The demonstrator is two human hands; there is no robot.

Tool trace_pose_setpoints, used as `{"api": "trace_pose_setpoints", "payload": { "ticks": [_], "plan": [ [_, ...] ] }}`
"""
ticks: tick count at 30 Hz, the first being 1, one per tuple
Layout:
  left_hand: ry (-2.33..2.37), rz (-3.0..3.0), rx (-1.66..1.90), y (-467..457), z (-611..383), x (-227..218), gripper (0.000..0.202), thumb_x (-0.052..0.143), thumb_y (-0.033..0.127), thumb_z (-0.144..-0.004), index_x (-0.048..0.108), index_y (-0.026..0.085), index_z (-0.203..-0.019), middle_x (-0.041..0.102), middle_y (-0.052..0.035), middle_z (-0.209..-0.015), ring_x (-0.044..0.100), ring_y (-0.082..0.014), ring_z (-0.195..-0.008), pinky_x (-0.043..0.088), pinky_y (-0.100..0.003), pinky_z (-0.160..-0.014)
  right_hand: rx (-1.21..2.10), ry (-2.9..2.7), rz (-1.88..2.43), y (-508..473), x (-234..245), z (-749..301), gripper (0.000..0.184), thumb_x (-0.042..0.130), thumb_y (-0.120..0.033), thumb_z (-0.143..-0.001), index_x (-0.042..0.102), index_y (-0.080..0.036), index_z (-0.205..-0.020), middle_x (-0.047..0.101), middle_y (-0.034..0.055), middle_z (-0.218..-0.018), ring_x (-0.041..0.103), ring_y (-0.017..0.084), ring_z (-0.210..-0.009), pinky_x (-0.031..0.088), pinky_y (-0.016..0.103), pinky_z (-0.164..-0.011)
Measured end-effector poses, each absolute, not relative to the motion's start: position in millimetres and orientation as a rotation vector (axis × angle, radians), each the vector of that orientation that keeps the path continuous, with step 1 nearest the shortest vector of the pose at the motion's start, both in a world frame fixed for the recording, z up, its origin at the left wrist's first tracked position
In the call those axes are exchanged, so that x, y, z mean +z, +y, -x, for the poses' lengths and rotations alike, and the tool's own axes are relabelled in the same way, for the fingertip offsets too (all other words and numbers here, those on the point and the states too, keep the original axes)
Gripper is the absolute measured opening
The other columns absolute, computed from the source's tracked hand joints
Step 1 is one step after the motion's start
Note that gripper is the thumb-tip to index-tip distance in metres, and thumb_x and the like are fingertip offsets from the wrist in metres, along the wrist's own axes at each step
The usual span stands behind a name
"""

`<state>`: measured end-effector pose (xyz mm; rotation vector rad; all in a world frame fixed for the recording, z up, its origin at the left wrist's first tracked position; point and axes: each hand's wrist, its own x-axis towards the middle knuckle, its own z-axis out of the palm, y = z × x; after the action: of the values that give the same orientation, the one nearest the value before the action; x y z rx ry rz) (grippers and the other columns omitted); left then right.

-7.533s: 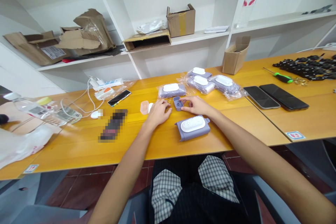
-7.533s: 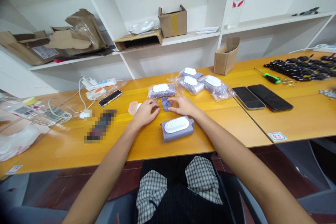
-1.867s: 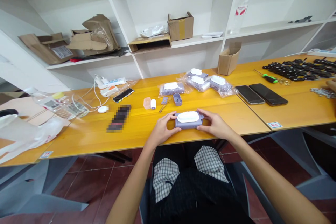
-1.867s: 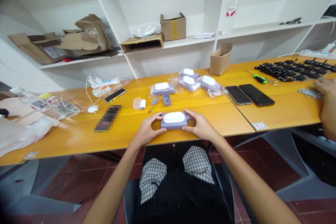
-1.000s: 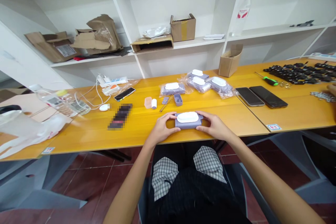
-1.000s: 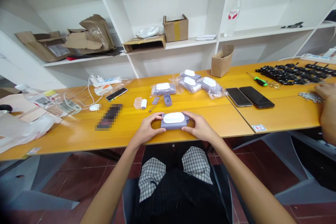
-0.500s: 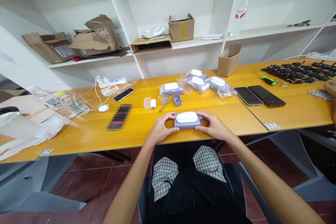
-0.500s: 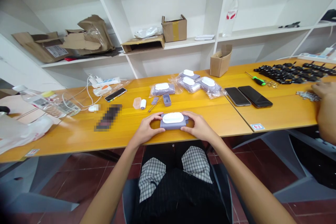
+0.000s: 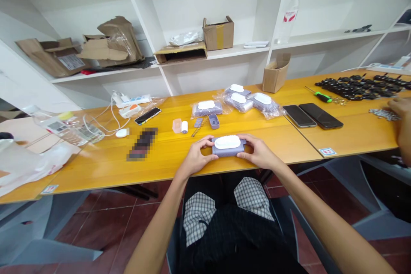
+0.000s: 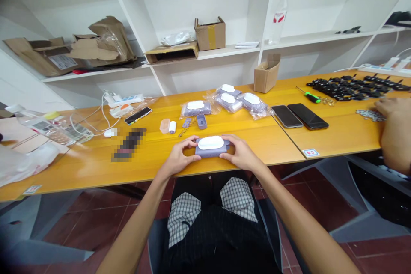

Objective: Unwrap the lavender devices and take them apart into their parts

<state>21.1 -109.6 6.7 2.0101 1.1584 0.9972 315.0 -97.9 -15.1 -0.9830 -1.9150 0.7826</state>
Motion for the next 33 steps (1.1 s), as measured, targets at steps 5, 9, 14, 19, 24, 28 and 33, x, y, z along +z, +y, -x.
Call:
{"api": "trace_pose_setpoints", "payload": {
  "ticks": [5, 9, 14, 19, 24, 28, 33],
  "plan": [
    [1.164, -2.027, 0.999, -111.2, -21.4, 8.1, 0.037, 0.090, 0.033, -0.081, 0.069, 0.021, -0.108, 0.065, -0.0161, -0.149, 0.064, -0.0328, -0.138, 0.048, -0.057, -0.119, 0.765, -1.918, 0.991, -97.7, -16.7, -315.7, 0.056, 0.083, -0.029, -0.085, 0.067, -0.027, -0.139, 0.069, 0.0112, -0.144, 0.065, 0.032, -0.134, 0.050, 0.055, -0.118],
    [1.205, -2.076, 0.955, -112.5, -21.1, 10.1, 0.048, 0.090, 0.034, -0.080, 0.067, 0.024, -0.121, 0.067, -0.0124, -0.145, 0.065, -0.0319, -0.134, 0.055, -0.053, -0.110, 0.791, -1.913, 0.982, -98.5, -17.0, -314.8, 0.058, 0.081, -0.031, -0.087, 0.064, -0.027, -0.141, 0.069, 0.0108, -0.145, 0.066, 0.031, -0.134, 0.052, 0.054, -0.118],
    [1.268, -2.230, 0.903, -115.3, -26.2, 11.9, 0.068, 0.091, 0.043, -0.080, 0.060, 0.029, -0.139, 0.063, -0.0105, -0.148, 0.059, -0.0342, -0.139, 0.047, -0.057, -0.120, 0.586, -1.904, 1.052, -99.9, -18.6, -308.7, 0.047, 0.070, -0.024, -0.092, 0.066, -0.027, -0.139, 0.071, 0.0111, -0.141, 0.066, 0.032, -0.133, 0.049, 0.056, -0.120],
    [1.165, -2.250, 0.842, -118.4, -28.3, 15.2, 0.069, 0.088, 0.053, -0.083, 0.061, 0.027, -0.141, 0.058, -0.0128, -0.148, 0.057, -0.0350, -0.140, 0.047, -0.055, -0.120, 0.451, -1.939, 1.083, -105.7, -17.3, -301.1, 0.047, 0.067, -0.029, -0.094, 0.067, -0.024, -0.141, 0.067, 0.0146, -0.146, 0.062, 0.033, -0.139, 0.045, 0.055, -0.124],
    [1.082, -2.243, 0.821, -117.6, -24.0, 17.6, 0.057, 0.081, 0.053, -0.091, 0.064, 0.027, -0.138, 0.068, -0.0093, -0.132, 0.066, -0.0259, -0.107, 0.057, -0.045, -0.097, 0.471, -2.004, 1.098, -115.1, -9.8, -294.4, 0.063, 0.072, -0.044, -0.093, 0.060, -0.024, -0.151, 0.067, 0.0149, -0.148, 0.062, 0.037, -0.139, 0.045, 0.060, -0.121],
    [0.997, -2.234, 0.829, -116.2, -20.9, 16.3, 0.050, 0.080, 0.052, -0.092, 0.069, 0.026, -0.134, 0.069, -0.0068, -0.118, 0.064, -0.0190, -0.089, 0.057, -0.040, -0.089, 0.506, -2.024, 1.167, -119.8, -4.5, -291.0, 0.074, 0.074, -0.053, -0.091, 0.053, -0.026, -0.158, 0.062, 0.0156, -0.155, 0.057, 0.039, -0.144, 0.042, 0.062, -0.122],
    [0.937, -2.192, 0.854, -115.7, -20.5, 14.7, 0.042, 0.079, 0.050, -0.094, 0.075, 0.026, -0.128, 0.071, -0.0075, -0.116, 0.069, -0.0211, -0.096, 0.058, -0.043, -0.096, 0.620, -2.040, 1.150, -121.3, 2.6, -291.4, 0.082, 0.081, -0.052, -0.087, 0.051, -0.028, -0.159, 0.058, 0.0158, -0.156, 0.054, 0.036, -0.146, 0.041, 0.059, -0.124]
  ]
}}
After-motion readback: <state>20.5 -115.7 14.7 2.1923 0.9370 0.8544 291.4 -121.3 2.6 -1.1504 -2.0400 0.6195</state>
